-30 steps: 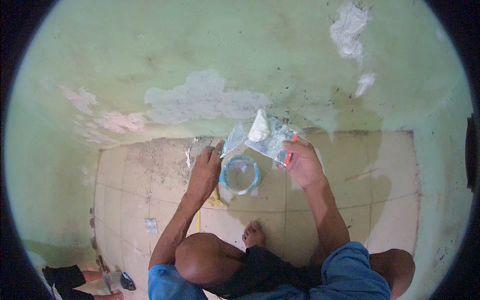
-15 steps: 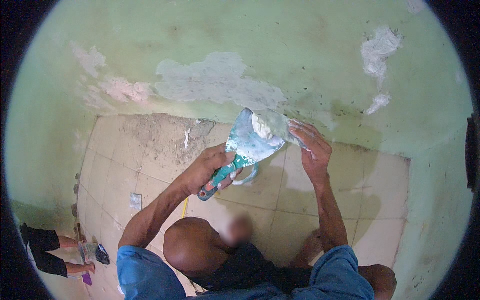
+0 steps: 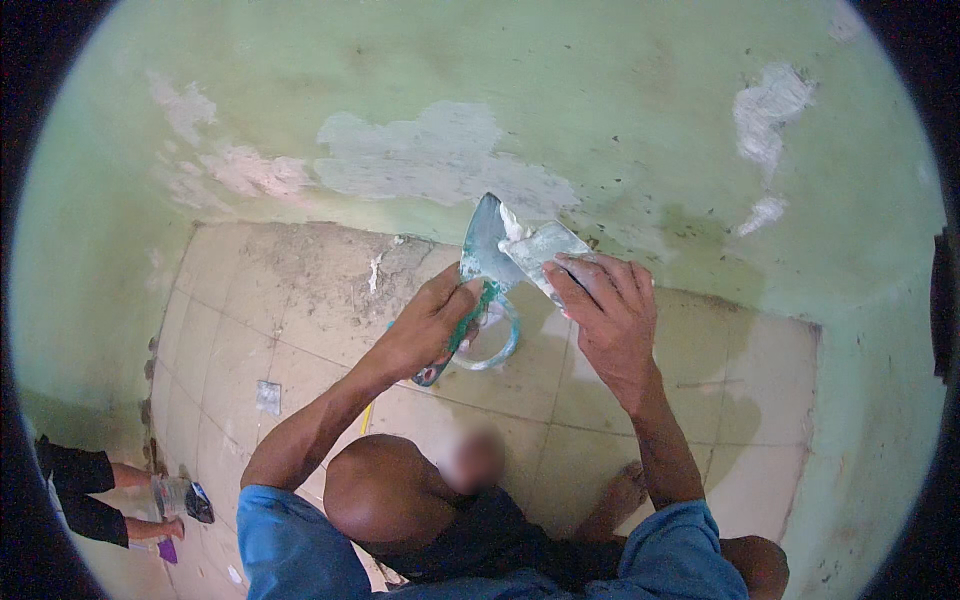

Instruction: The person patches cracks and holes in a wall using a putty knife and a plastic container of white compound.

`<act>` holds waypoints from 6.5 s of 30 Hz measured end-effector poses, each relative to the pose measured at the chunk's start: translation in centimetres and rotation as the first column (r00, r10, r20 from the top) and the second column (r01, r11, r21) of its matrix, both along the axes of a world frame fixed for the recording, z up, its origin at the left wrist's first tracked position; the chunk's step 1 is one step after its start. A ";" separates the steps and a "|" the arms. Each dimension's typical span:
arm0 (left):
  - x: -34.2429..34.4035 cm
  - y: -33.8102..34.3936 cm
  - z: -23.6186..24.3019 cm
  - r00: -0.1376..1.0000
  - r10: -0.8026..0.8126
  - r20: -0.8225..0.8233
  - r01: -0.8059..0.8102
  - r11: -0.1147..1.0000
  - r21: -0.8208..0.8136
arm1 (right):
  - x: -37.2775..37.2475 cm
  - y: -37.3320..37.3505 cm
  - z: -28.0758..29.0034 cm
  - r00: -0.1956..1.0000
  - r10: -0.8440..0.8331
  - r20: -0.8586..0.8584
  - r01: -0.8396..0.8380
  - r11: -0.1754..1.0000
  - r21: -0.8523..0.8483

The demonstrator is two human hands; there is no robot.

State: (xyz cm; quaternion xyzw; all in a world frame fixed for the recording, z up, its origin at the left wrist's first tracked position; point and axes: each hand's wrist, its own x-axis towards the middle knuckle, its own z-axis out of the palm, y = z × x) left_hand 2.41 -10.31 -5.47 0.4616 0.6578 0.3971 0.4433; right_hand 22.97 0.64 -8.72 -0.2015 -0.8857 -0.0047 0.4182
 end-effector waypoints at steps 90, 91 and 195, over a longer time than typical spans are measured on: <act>5.5 -2.2 5.3 0.955 0.293 0.047 -0.296 0.953 0.062 | 3.8 10.4 -3.0 0.258 -0.850 -0.459 0.428 0.526 -0.735; 5.4 -2.2 5.2 0.960 0.276 0.048 -0.278 0.958 0.066 | 4.8 10.9 -2.2 0.222 -0.860 -0.460 0.381 0.510 -0.771; 4.1 -2.2 7.2 0.992 0.045 0.115 -0.030 0.991 -0.129 | 24.3 15.5 0.1 0.463 -0.737 -0.492 0.631 0.664 -0.401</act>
